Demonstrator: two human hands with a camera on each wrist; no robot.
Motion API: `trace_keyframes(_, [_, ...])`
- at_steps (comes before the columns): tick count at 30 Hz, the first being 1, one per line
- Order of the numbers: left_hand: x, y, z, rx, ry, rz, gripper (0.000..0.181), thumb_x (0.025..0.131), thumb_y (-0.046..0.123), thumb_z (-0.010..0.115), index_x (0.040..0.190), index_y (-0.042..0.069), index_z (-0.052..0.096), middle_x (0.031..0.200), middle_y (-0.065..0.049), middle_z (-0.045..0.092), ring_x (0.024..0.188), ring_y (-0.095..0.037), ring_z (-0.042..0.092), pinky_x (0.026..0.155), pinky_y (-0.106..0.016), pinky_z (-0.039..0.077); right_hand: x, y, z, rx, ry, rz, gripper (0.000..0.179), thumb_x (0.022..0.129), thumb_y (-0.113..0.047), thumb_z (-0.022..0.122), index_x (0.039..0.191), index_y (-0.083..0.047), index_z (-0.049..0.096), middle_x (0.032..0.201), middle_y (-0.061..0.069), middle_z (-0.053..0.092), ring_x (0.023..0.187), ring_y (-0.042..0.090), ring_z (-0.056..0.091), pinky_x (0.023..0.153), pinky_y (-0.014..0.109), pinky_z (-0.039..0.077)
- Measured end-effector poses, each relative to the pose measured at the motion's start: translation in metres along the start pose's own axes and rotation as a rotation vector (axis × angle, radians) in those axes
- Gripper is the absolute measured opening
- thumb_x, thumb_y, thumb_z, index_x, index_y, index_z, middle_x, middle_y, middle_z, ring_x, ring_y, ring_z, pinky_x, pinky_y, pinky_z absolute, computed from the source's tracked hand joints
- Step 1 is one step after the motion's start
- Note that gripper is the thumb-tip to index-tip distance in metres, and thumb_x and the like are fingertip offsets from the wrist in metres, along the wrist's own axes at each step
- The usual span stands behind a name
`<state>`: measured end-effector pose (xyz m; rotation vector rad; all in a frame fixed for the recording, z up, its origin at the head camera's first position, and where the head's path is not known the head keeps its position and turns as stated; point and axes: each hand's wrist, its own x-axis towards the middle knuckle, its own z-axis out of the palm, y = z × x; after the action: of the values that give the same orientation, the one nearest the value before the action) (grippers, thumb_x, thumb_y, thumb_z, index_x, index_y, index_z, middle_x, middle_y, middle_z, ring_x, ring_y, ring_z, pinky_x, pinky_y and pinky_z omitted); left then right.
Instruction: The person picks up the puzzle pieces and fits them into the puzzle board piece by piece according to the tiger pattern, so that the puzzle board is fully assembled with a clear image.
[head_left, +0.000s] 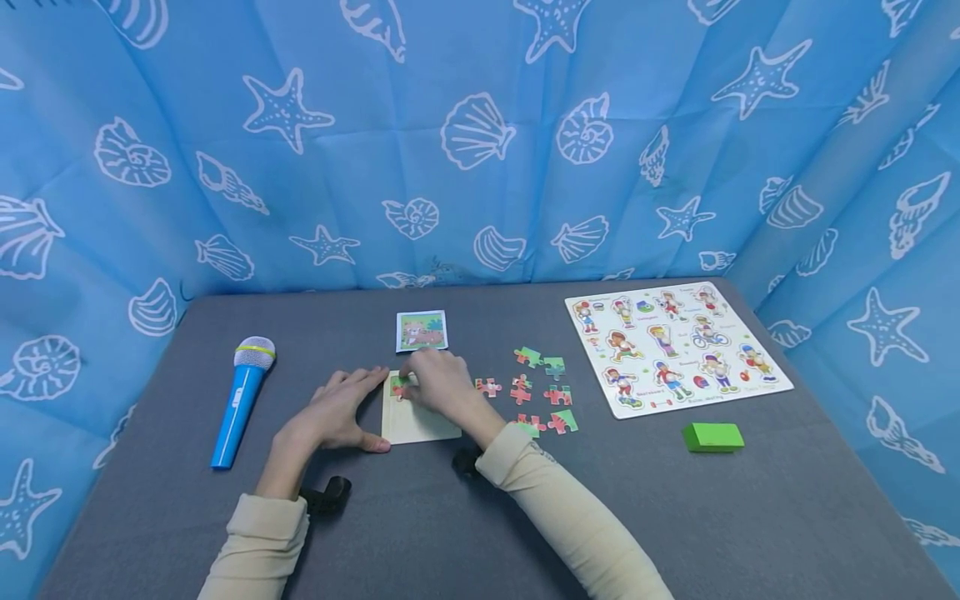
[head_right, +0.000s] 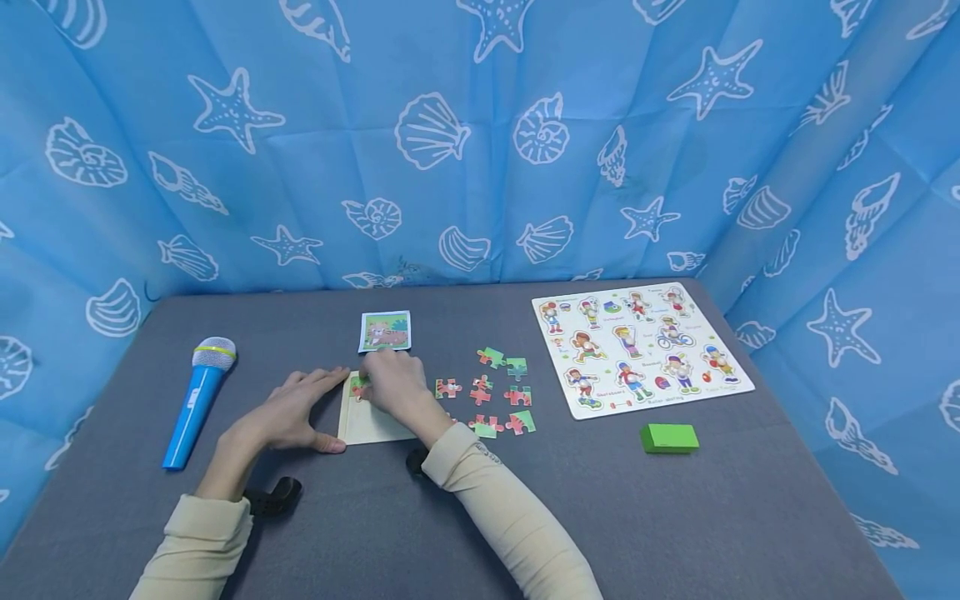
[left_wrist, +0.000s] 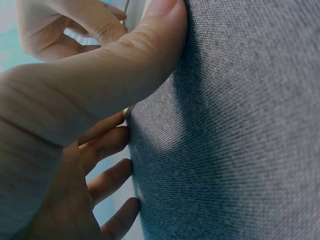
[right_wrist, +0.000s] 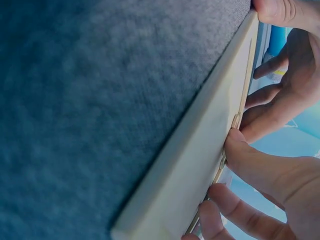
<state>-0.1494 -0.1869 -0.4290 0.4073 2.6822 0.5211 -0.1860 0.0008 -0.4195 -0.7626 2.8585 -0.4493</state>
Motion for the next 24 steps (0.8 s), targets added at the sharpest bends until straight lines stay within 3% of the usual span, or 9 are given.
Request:
trace_keyframes(10, [0.0002, 0.0017, -0.0012, -0.016, -0.025, -0.005, 0.103, 0.076, 0.046, 0.089, 0.160, 0.020, 0.035, 0.166, -0.021, 0.032, 0.142, -0.047, 0.037, 0.110, -0.074, 0.030, 0.0015, 0.0025, 0.0001, 0.031, -0.011, 0.016, 0.024, 0.094, -0.031, 0.076, 0.115, -0.022, 0.079, 0.121, -0.001, 0.077, 0.097, 0.023, 0.074, 0.067, 0.035, 0.056])
trace_keyframes(24, [-0.0027, 0.0040, -0.0006, -0.014, -0.047, -0.005, 0.100, 0.079, 0.047, 0.087, 0.160, 0.020, 0.036, 0.167, -0.021, 0.030, 0.144, -0.047, 0.035, 0.111, -0.073, 0.031, -0.0009, 0.0027, -0.0006, 0.018, -0.010, 0.004, 0.026, 0.093, -0.033, 0.076, 0.117, -0.022, 0.079, 0.124, 0.002, 0.075, 0.097, 0.024, 0.074, 0.064, 0.035, 0.056])
